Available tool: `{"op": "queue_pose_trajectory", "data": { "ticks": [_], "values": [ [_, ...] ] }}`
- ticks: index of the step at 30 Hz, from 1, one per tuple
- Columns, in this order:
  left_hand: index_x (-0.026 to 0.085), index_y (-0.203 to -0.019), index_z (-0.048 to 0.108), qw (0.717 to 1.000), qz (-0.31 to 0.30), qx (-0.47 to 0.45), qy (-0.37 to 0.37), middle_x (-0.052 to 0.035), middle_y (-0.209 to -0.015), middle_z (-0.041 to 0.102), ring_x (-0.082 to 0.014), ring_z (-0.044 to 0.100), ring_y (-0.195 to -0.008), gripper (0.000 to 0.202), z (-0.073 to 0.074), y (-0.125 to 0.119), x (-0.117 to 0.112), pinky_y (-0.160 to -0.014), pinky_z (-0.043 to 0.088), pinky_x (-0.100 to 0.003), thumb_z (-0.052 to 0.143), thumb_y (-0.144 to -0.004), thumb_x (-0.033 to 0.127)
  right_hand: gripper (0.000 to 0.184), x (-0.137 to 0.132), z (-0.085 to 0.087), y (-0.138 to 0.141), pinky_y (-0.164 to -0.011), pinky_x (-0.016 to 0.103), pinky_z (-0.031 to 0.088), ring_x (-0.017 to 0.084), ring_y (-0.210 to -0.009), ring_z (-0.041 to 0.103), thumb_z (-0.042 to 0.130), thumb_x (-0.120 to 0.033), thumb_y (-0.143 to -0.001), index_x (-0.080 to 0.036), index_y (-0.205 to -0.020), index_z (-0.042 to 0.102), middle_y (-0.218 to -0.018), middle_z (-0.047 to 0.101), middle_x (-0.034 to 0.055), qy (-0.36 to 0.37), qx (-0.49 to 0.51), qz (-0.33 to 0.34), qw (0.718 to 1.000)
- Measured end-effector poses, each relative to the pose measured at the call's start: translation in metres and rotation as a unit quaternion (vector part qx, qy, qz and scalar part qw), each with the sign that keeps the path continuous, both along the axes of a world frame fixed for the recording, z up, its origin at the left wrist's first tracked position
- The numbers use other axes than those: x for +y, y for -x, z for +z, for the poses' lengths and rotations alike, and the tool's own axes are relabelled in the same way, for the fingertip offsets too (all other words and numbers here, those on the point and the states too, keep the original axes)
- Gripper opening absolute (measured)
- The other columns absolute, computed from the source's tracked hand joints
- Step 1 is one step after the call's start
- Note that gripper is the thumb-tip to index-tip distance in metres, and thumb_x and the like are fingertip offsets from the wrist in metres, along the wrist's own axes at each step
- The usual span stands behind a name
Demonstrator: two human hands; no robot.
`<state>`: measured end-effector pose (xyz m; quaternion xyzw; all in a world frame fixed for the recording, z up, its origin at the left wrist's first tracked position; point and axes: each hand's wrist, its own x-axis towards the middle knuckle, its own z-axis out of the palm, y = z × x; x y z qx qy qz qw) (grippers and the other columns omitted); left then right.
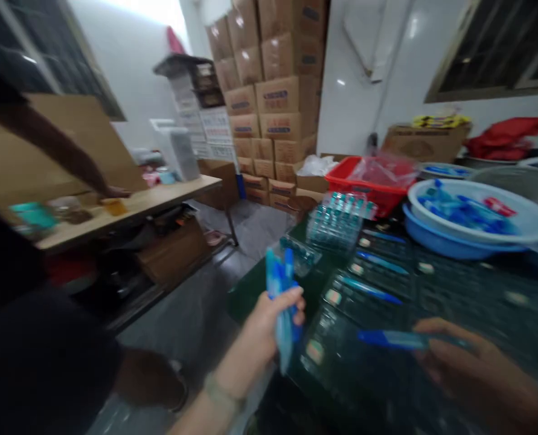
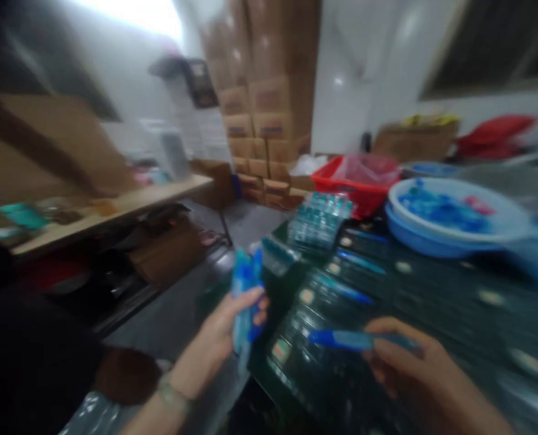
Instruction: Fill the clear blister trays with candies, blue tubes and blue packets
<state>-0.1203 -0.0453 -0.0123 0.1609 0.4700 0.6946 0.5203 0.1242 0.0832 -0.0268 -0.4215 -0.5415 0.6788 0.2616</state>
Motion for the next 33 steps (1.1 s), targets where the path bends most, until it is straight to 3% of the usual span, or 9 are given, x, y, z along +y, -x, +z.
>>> {"op": "queue_pose_trajectory", "data": {
  "ticks": [4,9,12,18,24,26,27,30,33],
  "values": [
    [0.013,-0.077,0.055,0.999,0.022,-0.028,-0.033,-0.002,-0.067,0.052,-0.0077,0.048,-0.051,0.005,0.008,0.027,-0.003,-0.046,0.042,-0.018,0.057,-0.073,0.016,0.023,-0.007,0.008,-0.035,-0.043,0.023,0.036,0.015,-0.054,0.053,0.062,-0.039,-0.071,-0.021,-0.085,0.061,-0.07,0.061,0.0063,0.092,0.077,0.005,0.993],
    [0.012,-0.078,0.054,0.997,0.008,-0.047,-0.064,-0.0035,-0.068,0.048,-0.0093,0.046,-0.054,0.009,0.011,0.041,0.001,-0.047,0.045,-0.021,0.046,-0.075,0.007,0.024,-0.015,-0.005,-0.053,-0.059,0.027,0.043,0.016,-0.065,0.057,0.067,-0.032,-0.069,-0.018,-0.088,0.062,-0.075,0.063,0.0051,-0.057,-0.001,-0.035,0.998],
    [0.012,-0.081,0.055,0.997,0.015,-0.047,-0.067,-0.0038,-0.07,0.047,-0.01,0.046,-0.057,0.013,0.009,0.037,0.0,-0.048,0.045,-0.021,0.045,-0.075,0.006,0.018,-0.024,-0.013,-0.048,-0.068,0.029,0.043,0.018,-0.074,0.058,0.066,-0.028,-0.069,-0.019,-0.084,0.062,-0.08,0.063,0.0031,-0.181,-0.084,-0.039,0.979],
    [0.013,-0.078,0.054,0.995,-0.023,-0.088,-0.046,-0.0031,-0.07,0.045,-0.009,0.043,-0.054,0.006,0.005,0.023,0.007,-0.047,0.045,-0.021,0.049,-0.075,0.01,0.01,-0.029,-0.025,0.004,-0.076,0.033,0.038,0.02,-0.084,0.053,0.055,-0.017,-0.075,-0.021,-0.083,0.059,-0.085,0.061,0.0023,-0.402,-0.22,-0.01,0.889],
    [0.012,-0.079,0.054,0.988,-0.061,-0.132,-0.049,-0.0027,-0.07,0.045,-0.0083,0.043,-0.054,0.007,0.004,0.001,0.024,-0.048,0.044,-0.021,0.047,-0.078,0.014,0.01,-0.022,-0.039,0.04,-0.075,0.037,0.031,0.023,-0.09,0.045,0.052,-0.013,-0.077,-0.02,-0.078,0.06,-0.088,0.06,0.0044,-0.535,-0.299,0.043,0.789],
    [0.012,-0.078,0.054,0.985,-0.062,-0.151,-0.059,-0.0028,-0.07,0.046,-0.0082,0.043,-0.054,0.007,0.003,-0.008,0.031,-0.049,0.044,-0.021,0.048,-0.078,0.014,0.008,-0.029,-0.034,0.042,-0.076,0.037,0.031,0.024,-0.092,0.044,0.053,-0.016,-0.079,-0.02,-0.079,0.06,-0.092,0.059,0.0053,-0.528,-0.273,0.033,0.803],
    [0.012,-0.078,0.054,0.983,-0.061,-0.162,-0.062,-0.0029,-0.07,0.047,-0.0084,0.044,-0.055,0.006,0.003,-0.013,0.034,-0.05,0.044,-0.021,0.048,-0.078,0.014,0.008,-0.035,-0.03,0.043,-0.075,0.035,0.032,0.023,-0.09,0.045,0.051,-0.018,-0.08,-0.02,-0.081,0.059,-0.091,0.058,0.0051,-0.504,-0.244,0.027,0.828],
    [0.012,-0.076,0.054,0.975,-0.056,-0.207,-0.066,-0.0027,-0.07,0.05,-0.009,0.047,-0.055,0.005,0.002,-0.026,0.044,-0.051,0.045,-0.021,0.05,-0.077,0.015,0.015,-0.058,-0.018,0.046,-0.063,0.027,0.037,0.015,-0.073,0.049,0.043,-0.026,-0.087,-0.02,-0.085,0.056,-0.079,0.057,0.0017,-0.345,-0.117,0.043,0.93],
    [0.013,-0.072,0.055,0.969,-0.046,-0.231,-0.075,-0.0028,-0.068,0.052,-0.0097,0.05,-0.056,0.006,0.002,-0.038,0.052,-0.053,0.046,-0.021,0.052,-0.077,0.016,0.017,-0.077,-0.011,0.053,-0.053,0.021,0.036,0.012,-0.063,0.05,0.045,-0.035,-0.086,-0.019,-0.086,0.053,-0.071,0.055,-0.0011,-0.193,-0.01,0.061,0.979]
  ]
}}
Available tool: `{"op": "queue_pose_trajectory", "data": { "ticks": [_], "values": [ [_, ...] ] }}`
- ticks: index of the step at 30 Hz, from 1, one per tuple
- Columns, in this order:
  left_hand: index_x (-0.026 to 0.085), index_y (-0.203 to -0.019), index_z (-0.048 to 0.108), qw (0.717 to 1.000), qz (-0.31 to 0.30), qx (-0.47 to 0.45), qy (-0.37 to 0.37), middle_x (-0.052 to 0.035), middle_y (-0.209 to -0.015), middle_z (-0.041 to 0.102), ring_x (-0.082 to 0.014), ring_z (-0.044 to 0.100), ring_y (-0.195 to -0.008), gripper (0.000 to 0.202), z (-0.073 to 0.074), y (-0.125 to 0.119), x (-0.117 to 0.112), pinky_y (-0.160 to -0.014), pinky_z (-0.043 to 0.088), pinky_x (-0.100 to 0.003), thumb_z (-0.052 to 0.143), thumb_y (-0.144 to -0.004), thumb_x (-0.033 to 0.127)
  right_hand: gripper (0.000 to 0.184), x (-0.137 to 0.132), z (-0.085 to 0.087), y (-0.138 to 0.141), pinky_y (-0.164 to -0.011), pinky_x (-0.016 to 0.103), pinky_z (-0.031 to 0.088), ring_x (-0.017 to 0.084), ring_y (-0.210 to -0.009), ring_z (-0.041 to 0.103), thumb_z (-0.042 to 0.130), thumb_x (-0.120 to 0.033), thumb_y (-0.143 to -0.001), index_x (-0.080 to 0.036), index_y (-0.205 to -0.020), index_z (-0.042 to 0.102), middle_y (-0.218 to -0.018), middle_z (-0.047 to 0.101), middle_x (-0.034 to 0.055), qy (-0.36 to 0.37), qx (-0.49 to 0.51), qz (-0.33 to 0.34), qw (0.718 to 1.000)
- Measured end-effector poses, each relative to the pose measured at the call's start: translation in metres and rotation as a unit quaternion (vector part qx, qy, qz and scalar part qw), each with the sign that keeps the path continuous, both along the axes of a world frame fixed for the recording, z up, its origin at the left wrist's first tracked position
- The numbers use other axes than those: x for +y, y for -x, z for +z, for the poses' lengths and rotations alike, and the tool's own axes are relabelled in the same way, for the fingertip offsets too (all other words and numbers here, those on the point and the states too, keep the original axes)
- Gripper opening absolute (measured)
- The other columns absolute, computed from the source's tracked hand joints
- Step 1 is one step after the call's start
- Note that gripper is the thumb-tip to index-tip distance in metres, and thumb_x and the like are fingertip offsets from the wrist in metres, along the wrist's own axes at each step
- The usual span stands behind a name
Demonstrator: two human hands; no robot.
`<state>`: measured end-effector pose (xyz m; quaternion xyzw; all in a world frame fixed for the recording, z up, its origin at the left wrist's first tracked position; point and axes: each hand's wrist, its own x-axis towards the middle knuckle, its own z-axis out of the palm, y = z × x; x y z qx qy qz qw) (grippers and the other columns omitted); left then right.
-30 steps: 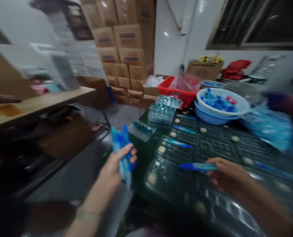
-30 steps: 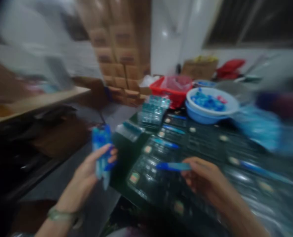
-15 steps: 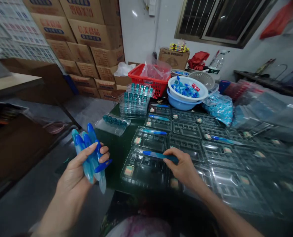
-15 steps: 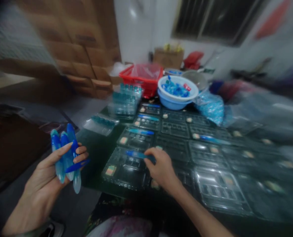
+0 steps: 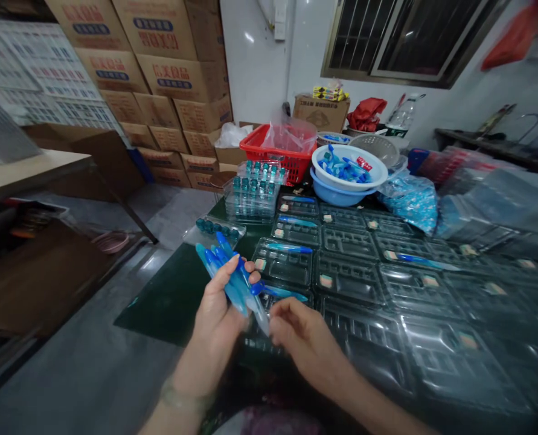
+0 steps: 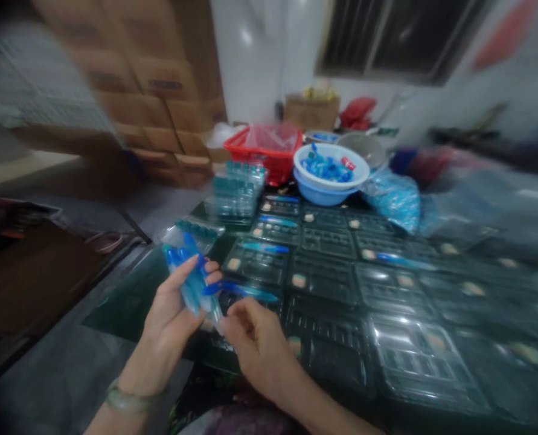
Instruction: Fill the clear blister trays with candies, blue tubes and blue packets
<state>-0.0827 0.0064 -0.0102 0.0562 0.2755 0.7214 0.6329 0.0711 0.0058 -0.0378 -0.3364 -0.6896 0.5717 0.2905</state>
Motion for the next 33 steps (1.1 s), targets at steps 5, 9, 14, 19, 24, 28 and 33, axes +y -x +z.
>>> {"op": "queue_pose_trajectory", "data": {
  "ticks": [5,9,14,19,24,28,33],
  "values": [
    [0.014,-0.071,0.055,0.999,0.029,0.0,0.018,-0.0026,-0.069,0.055,-0.0112,0.054,-0.062,0.004,-0.001,-0.014,0.007,-0.058,0.048,-0.023,0.057,-0.074,0.015,0.012,-0.002,-0.004,0.01,-0.053,0.02,0.038,0.01,-0.058,0.049,0.058,-0.026,-0.076,-0.018,-0.076,0.05,-0.064,0.052,-0.0033,0.044,0.046,-0.041,0.997],
    [0.014,-0.076,0.056,0.997,0.046,0.043,0.04,-0.0032,-0.074,0.058,-0.0132,0.057,-0.066,0.006,-0.005,-0.023,0.007,-0.059,0.049,-0.025,0.06,-0.072,0.016,0.01,0.004,-0.006,0.013,-0.045,0.019,0.039,0.009,-0.05,0.049,0.057,-0.024,-0.074,-0.017,-0.078,0.05,-0.062,0.055,-0.0029,0.114,0.065,-0.057,0.99],
    [0.013,-0.08,0.058,0.993,0.064,0.09,0.033,-0.0051,-0.079,0.06,-0.0155,0.058,-0.073,0.01,-0.006,-0.027,0.005,-0.063,0.05,-0.027,0.061,-0.071,0.015,0.017,0.006,-0.005,0.011,-0.037,0.016,0.036,0.008,-0.045,0.047,0.057,-0.031,-0.076,-0.014,-0.076,0.052,-0.061,0.055,-0.0006,0.163,0.105,-0.058,0.979],
    [0.012,-0.076,0.06,0.993,0.08,0.073,0.049,-0.0043,-0.072,0.062,-0.0189,0.061,-0.074,0.005,-0.003,-0.022,0.007,-0.066,0.052,-0.03,0.06,-0.071,0.013,0.024,0.007,-0.005,0.005,-0.038,0.016,0.036,0.008,-0.048,0.048,0.054,-0.037,-0.079,-0.013,-0.079,0.052,-0.064,0.056,0.0015,0.215,0.189,-0.023,0.958],
    [0.013,-0.072,0.06,0.991,0.093,0.058,0.075,-0.0024,-0.067,0.063,-0.0157,0.061,-0.066,0.005,-0.005,-0.015,0.014,-0.059,0.053,-0.027,0.057,-0.071,0.009,0.019,0.005,-0.001,-0.006,-0.042,0.017,0.036,0.007,-0.049,0.048,0.053,-0.032,-0.08,-0.013,-0.079,0.051,-0.068,0.058,0.0021,0.219,0.208,-0.001,0.953],
    [0.008,-0.069,0.059,0.988,0.121,0.073,0.054,-0.0048,-0.066,0.059,-0.014,0.059,-0.065,0.012,-0.004,-0.005,0.016,-0.062,0.054,-0.027,0.048,-0.073,0.005,0.011,0.009,0.007,-0.05,-0.051,0.02,0.04,0.009,-0.055,0.051,0.051,-0.026,-0.082,-0.015,-0.085,0.052,-0.07,0.059,0.0013,0.133,0.127,-0.048,0.982],
    [0.007,-0.078,0.058,0.987,0.121,0.093,0.051,-0.007,-0.077,0.056,-0.0146,0.057,-0.071,0.016,0.003,0.01,0.011,-0.063,0.055,-0.027,0.044,-0.071,0.001,0.01,0.02,0.007,-0.151,-0.066,0.025,0.041,0.014,-0.071,0.054,0.049,-0.025,-0.083,-0.019,-0.089,0.055,-0.076,0.058,0.0005,-0.091,-0.108,-0.201,0.969]
  ]
}}
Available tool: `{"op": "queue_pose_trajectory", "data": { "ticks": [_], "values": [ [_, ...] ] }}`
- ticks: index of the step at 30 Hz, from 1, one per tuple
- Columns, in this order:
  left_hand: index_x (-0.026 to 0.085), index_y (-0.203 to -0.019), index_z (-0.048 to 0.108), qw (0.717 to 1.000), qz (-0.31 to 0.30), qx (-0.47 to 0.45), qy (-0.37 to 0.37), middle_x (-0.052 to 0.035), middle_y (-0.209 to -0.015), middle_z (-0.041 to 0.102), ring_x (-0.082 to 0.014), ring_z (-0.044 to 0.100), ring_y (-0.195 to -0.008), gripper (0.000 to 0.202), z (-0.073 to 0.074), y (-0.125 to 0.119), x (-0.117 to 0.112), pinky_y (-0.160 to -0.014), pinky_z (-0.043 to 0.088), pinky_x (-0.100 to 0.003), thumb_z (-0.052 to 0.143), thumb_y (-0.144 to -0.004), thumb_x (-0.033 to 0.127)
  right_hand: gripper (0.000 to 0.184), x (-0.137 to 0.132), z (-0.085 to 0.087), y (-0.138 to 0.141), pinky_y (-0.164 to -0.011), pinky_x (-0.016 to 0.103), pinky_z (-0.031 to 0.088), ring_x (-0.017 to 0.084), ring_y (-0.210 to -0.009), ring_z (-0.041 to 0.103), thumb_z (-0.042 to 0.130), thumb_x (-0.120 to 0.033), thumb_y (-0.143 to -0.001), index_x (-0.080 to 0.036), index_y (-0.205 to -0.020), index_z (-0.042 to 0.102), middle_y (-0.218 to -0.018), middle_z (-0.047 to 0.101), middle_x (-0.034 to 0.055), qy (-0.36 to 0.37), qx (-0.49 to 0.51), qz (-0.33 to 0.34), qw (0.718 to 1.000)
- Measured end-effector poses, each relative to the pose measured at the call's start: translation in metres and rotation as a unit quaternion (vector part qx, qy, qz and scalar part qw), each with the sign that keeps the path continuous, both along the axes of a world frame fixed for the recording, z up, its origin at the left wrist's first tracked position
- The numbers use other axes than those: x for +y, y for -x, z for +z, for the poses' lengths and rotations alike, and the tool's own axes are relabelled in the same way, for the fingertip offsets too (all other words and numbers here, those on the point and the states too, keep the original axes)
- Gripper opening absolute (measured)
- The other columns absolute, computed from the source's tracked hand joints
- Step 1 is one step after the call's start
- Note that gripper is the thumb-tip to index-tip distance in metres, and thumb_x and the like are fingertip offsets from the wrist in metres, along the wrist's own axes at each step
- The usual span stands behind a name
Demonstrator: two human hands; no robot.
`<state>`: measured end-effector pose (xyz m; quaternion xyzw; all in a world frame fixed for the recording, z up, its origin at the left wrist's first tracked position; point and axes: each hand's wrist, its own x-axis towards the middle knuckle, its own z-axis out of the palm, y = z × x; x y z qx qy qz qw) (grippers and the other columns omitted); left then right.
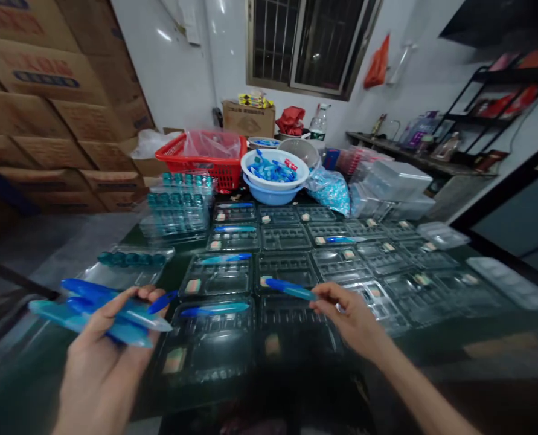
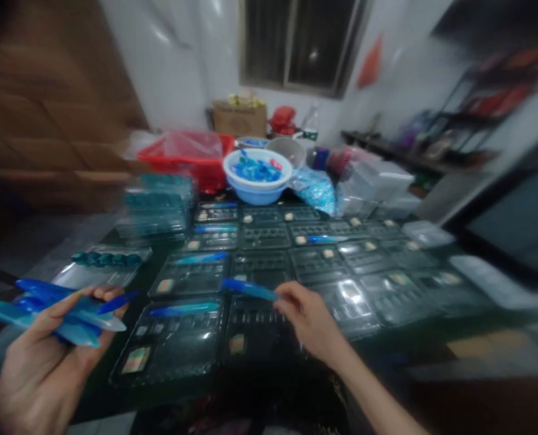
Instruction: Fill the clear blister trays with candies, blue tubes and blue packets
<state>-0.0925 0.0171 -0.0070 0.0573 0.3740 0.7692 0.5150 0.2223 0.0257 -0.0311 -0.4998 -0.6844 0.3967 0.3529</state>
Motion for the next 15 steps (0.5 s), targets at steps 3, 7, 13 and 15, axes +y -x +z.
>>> {"op": "queue_pose_trajectory", "data": {
  "ticks": [3,7,13,15],
  "values": [
    [0.006,-0.082,0.056,1.0,-0.005,-0.027,-0.004,-0.0065,-0.078,0.054,-0.0136,0.056,-0.071,0.018,0.003,-0.002,-0.004,-0.063,0.055,-0.028,0.043,-0.071,0.0,0.011,0.0,-0.009,-0.043,-0.064,0.025,0.04,0.015,-0.07,0.053,0.046,-0.024,-0.084,-0.02,-0.09,0.055,-0.075,0.058,0.0002,-0.041,-0.099,-0.039,0.993],
    [0.007,-0.084,0.055,0.999,-0.037,-0.018,0.017,-0.0072,-0.079,0.052,-0.015,0.056,-0.073,0.018,0.003,-0.016,-0.006,-0.063,0.056,-0.028,0.046,-0.07,0.001,0.013,-0.004,-0.023,-0.055,-0.07,0.027,0.04,0.016,-0.081,0.053,0.043,-0.021,-0.085,-0.021,-0.093,0.053,-0.086,0.058,0.0018,-0.055,-0.141,-0.03,0.988],
    [0.006,-0.083,0.056,0.994,-0.106,-0.011,0.013,-0.0086,-0.08,0.052,-0.0139,0.054,-0.068,0.017,-0.001,-0.041,-0.002,-0.059,0.054,-0.029,0.044,-0.071,0.003,0.015,0.01,-0.037,-0.034,-0.076,0.032,0.035,0.019,-0.087,0.05,0.046,-0.014,-0.083,-0.02,-0.09,0.057,-0.089,0.059,0.0029,-0.15,-0.275,-0.021,0.949],
    [0.006,-0.083,0.057,0.992,-0.126,-0.022,0.012,-0.008,-0.077,0.053,-0.0142,0.054,-0.068,0.016,-0.003,-0.051,0.0,-0.058,0.054,-0.029,0.045,-0.072,0.004,0.014,0.015,-0.038,-0.028,-0.076,0.034,0.034,0.02,-0.088,0.048,0.049,-0.014,-0.082,-0.021,-0.088,0.059,-0.089,0.059,0.0029,-0.172,-0.306,-0.015,0.936]
  ]
}}
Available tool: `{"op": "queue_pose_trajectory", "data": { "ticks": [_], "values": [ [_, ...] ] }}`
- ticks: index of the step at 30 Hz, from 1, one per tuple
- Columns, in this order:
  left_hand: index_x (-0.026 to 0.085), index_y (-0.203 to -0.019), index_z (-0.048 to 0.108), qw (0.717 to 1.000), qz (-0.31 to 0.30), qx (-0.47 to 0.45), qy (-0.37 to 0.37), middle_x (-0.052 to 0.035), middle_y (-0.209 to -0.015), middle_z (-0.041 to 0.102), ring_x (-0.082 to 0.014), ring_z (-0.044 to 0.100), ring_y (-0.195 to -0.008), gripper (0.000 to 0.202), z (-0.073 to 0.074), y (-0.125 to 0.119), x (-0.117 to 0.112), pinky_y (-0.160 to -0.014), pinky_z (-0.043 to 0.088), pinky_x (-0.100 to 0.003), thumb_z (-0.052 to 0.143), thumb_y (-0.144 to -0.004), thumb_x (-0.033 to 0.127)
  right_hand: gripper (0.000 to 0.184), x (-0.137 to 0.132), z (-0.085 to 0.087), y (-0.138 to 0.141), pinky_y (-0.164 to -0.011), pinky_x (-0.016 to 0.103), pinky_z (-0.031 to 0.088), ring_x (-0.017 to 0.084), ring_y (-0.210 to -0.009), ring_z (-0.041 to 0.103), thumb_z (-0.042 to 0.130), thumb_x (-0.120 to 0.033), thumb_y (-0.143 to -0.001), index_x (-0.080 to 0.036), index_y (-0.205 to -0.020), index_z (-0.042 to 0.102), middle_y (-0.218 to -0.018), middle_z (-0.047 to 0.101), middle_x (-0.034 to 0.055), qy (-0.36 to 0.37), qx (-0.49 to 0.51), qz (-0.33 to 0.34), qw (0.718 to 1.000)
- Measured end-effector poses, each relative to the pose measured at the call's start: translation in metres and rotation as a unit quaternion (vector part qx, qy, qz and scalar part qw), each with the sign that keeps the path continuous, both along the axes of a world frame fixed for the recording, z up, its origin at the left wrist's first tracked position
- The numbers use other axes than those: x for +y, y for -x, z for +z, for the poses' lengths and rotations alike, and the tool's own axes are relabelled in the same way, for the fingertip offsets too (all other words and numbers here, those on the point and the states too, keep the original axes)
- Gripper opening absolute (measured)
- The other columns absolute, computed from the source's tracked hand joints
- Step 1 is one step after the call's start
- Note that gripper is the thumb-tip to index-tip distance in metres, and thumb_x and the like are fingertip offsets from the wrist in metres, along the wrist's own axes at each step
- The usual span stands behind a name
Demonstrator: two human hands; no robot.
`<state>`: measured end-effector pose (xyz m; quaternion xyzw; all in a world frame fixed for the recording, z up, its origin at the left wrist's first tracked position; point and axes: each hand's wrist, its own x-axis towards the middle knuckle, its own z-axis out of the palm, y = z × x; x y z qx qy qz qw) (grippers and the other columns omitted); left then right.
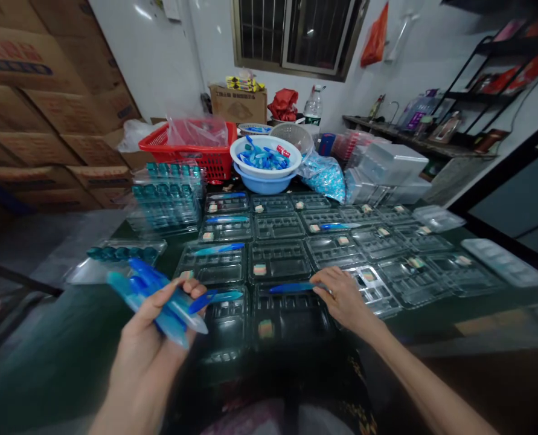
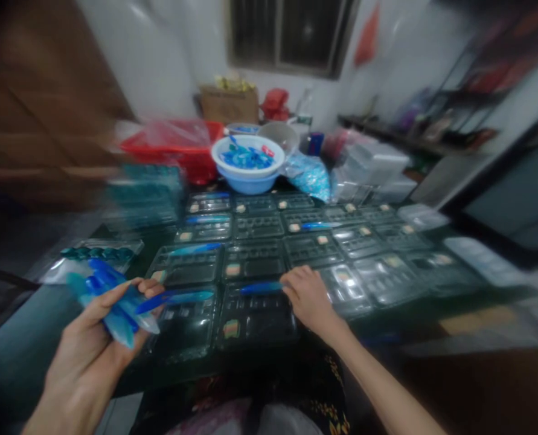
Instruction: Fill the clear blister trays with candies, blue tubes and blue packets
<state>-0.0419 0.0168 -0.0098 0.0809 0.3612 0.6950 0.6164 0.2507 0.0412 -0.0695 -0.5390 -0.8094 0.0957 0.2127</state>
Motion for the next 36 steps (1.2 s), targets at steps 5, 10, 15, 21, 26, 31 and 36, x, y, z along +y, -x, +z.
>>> {"op": "queue_pose_trajectory", "data": {
  "ticks": [5,10,15,21,26,31,36],
  "values": [
    [0.011,-0.075,0.056,0.999,-0.047,-0.013,0.008,-0.004,-0.069,0.053,-0.0133,0.054,-0.064,0.005,-0.007,-0.03,0.002,-0.058,0.051,-0.026,0.054,-0.072,0.008,0.021,-0.006,0.016,0.027,-0.082,0.037,0.032,0.023,-0.097,0.045,0.055,-0.021,-0.08,-0.021,-0.1,0.057,-0.102,0.055,0.0062,-0.062,0.05,-0.011,0.997],
    [0.014,-0.075,0.056,0.998,-0.053,0.035,0.015,-0.002,-0.068,0.053,-0.0131,0.054,-0.064,0.01,-0.011,-0.056,0.003,-0.06,0.049,-0.026,0.063,-0.07,0.016,0.01,-0.034,0.042,0.079,-0.063,0.023,0.039,0.012,-0.068,0.053,0.048,-0.026,-0.084,-0.021,-0.088,0.056,-0.077,0.059,-0.0007,0.06,0.217,0.06,0.972],
    [0.015,-0.073,0.056,0.995,-0.032,0.09,0.014,-0.0013,-0.067,0.054,-0.0132,0.054,-0.063,0.017,-0.012,-0.066,0.004,-0.055,0.047,-0.024,0.065,-0.069,0.028,0.018,-0.048,0.038,0.115,-0.049,0.02,0.033,0.011,-0.055,0.051,0.051,-0.037,-0.081,-0.02,-0.077,0.05,-0.064,0.056,-0.003,0.087,0.237,0.027,0.967],
    [0.013,-0.07,0.059,0.984,-0.006,0.173,0.039,-0.0016,-0.063,0.059,-0.0121,0.055,-0.055,0.02,-0.017,-0.068,0.002,-0.053,0.046,-0.023,0.068,-0.065,0.03,0.012,-0.047,0.021,0.13,-0.056,0.026,0.035,0.019,-0.063,0.055,0.053,-0.029,-0.076,-0.02,-0.084,0.053,-0.071,0.061,0.0017,-0.082,0.16,-0.016,0.983],
    [0.013,-0.07,0.061,0.978,0.011,0.209,0.014,-0.0002,-0.062,0.059,-0.0115,0.055,-0.056,0.019,-0.023,-0.064,0.005,-0.053,0.045,-0.022,0.071,-0.063,0.027,0.014,-0.043,0.017,0.139,-0.056,0.031,0.035,0.023,-0.065,0.054,0.04,-0.021,-0.082,-0.019,-0.078,0.053,-0.069,0.059,0.0059,-0.143,0.078,-0.029,0.986],
    [0.015,-0.074,0.061,0.984,0.001,0.177,0.016,0.0003,-0.066,0.061,-0.0122,0.057,-0.059,0.021,-0.024,-0.06,0.011,-0.054,0.047,-0.022,0.072,-0.062,0.029,0.012,-0.037,0.027,0.134,-0.055,0.028,0.035,0.019,-0.065,0.055,0.041,-0.024,-0.083,-0.019,-0.081,0.052,-0.075,0.06,0.0051,-0.015,0.177,-0.002,0.984],
    [0.017,-0.084,0.061,0.991,-0.011,0.122,0.047,-0.0011,-0.074,0.063,-0.0155,0.06,-0.068,0.032,-0.027,-0.057,0.014,-0.057,0.051,-0.025,0.073,-0.06,0.033,0.015,-0.025,0.045,0.119,-0.049,0.021,0.033,0.01,-0.054,0.046,0.043,-0.025,-0.084,-0.018,-0.072,0.049,-0.061,0.051,-0.0021,0.144,0.339,0.046,0.928]
  ]
}}
